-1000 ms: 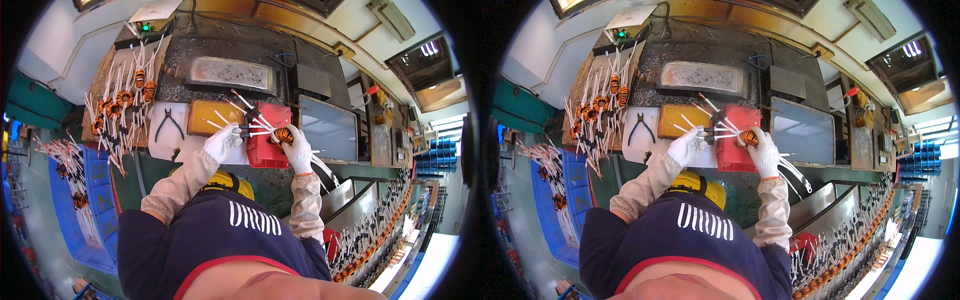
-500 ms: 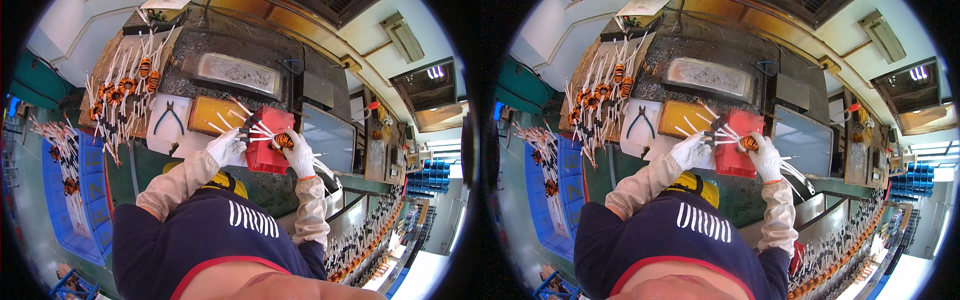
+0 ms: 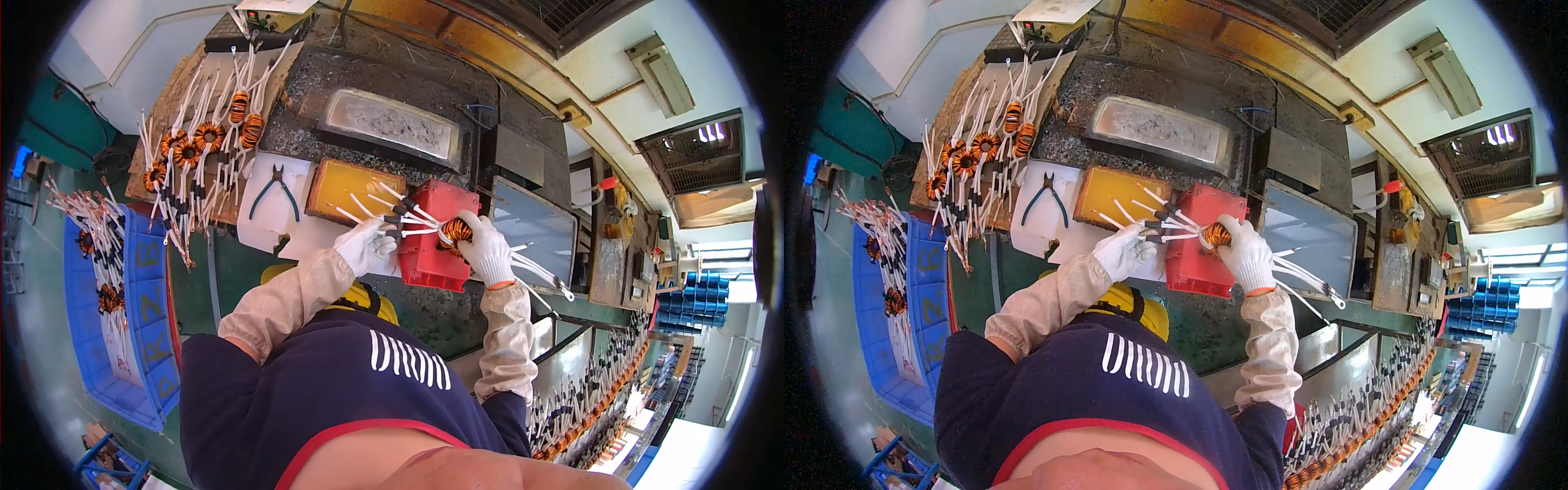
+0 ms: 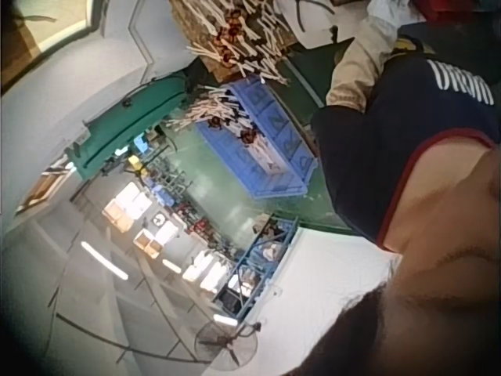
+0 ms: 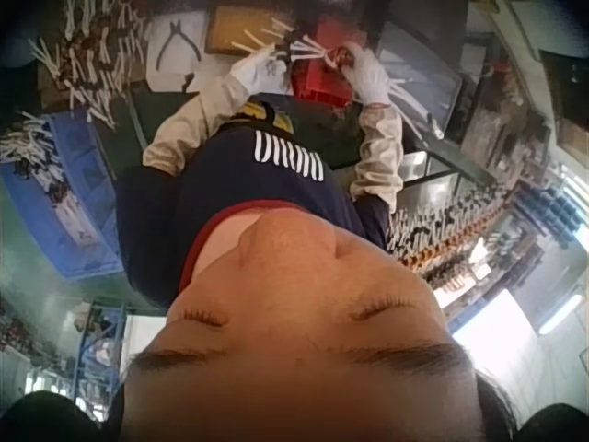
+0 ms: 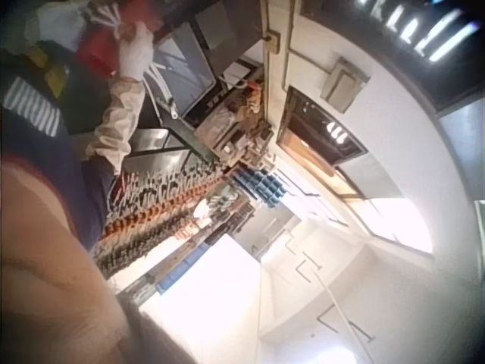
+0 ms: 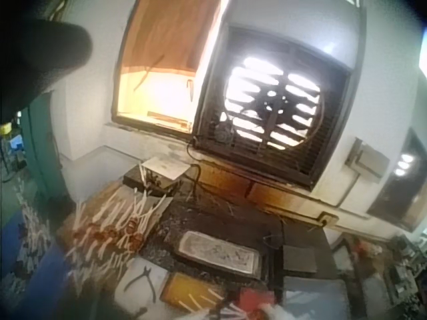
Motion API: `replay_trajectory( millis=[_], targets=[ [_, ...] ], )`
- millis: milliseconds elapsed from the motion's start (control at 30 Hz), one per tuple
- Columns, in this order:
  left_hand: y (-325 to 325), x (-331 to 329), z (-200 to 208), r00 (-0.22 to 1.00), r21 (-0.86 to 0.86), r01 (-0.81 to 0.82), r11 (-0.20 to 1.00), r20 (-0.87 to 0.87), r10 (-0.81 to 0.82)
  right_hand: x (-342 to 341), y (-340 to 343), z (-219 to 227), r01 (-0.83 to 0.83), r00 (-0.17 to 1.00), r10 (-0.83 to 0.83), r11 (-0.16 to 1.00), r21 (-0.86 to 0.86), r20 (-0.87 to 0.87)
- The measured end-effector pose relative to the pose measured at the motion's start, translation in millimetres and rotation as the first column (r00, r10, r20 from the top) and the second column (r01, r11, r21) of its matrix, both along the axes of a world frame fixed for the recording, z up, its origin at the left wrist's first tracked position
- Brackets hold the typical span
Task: The person repeatedly picks up copper-wound electrical components with white wires, places them into a red fixture, and applies heat to the wire ends, producing visible smoke. They then remove the components and place them onto a metal rack or into a blue bin. The process is repeated multiple times throughout the clip.
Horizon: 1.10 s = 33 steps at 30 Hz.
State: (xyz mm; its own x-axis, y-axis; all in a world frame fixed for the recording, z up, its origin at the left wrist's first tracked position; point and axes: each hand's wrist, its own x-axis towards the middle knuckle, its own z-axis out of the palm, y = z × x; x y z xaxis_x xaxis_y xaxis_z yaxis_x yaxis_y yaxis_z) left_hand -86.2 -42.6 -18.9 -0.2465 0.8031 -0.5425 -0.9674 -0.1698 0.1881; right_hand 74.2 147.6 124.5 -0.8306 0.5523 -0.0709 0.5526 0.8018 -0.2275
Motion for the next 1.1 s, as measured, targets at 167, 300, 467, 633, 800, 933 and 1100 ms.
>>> replay_trajectory(
  millis=[167,300,467,633,800,933,1100],
  targets=[
    [-1,-2,-1,1.0,0.007,0.011,1.0,0.0,-0.011,-5,-2,6,0.016,1.0,-0.016,0.999,-0.029,0.02],
    [-1,-3,-8,1.0,0.014,0.013,1.0,0.005,-0.013,-7,-2,7,0.004,1.0,-0.004,1.0,-0.031,0.015],
    [-1,-3,-6,1.0,0.004,0.007,1.0,0.021,-0.007,-8,-3,7,0.004,1.0,-0.004,1.0,-0.026,0.019],
    [0,-3,0,1.0,-0.007,0.021,1.0,0.019,-0.021,-1,-5,4,0.058,0.998,-0.057,0.997,-0.049,0.026],
    [7,-2,-2,0.999,0.028,0.016,0.999,0.029,-0.017,8,-15,0,0.157,0.988,-0.157,0.985,-0.074,-0.001],
    [14,-5,2,0.997,0.02,0.026,0.999,0.07,-0.027,21,-20,-16,0.19,0.973,-0.197,0.979,-0.068,-0.123],
    [18,-8,-2,0.998,-0.012,0.055,0.998,0.045,-0.054,22,-25,-17,0.256,0.954,-0.274,0.957,-0.138,-0.124]
  ],
)
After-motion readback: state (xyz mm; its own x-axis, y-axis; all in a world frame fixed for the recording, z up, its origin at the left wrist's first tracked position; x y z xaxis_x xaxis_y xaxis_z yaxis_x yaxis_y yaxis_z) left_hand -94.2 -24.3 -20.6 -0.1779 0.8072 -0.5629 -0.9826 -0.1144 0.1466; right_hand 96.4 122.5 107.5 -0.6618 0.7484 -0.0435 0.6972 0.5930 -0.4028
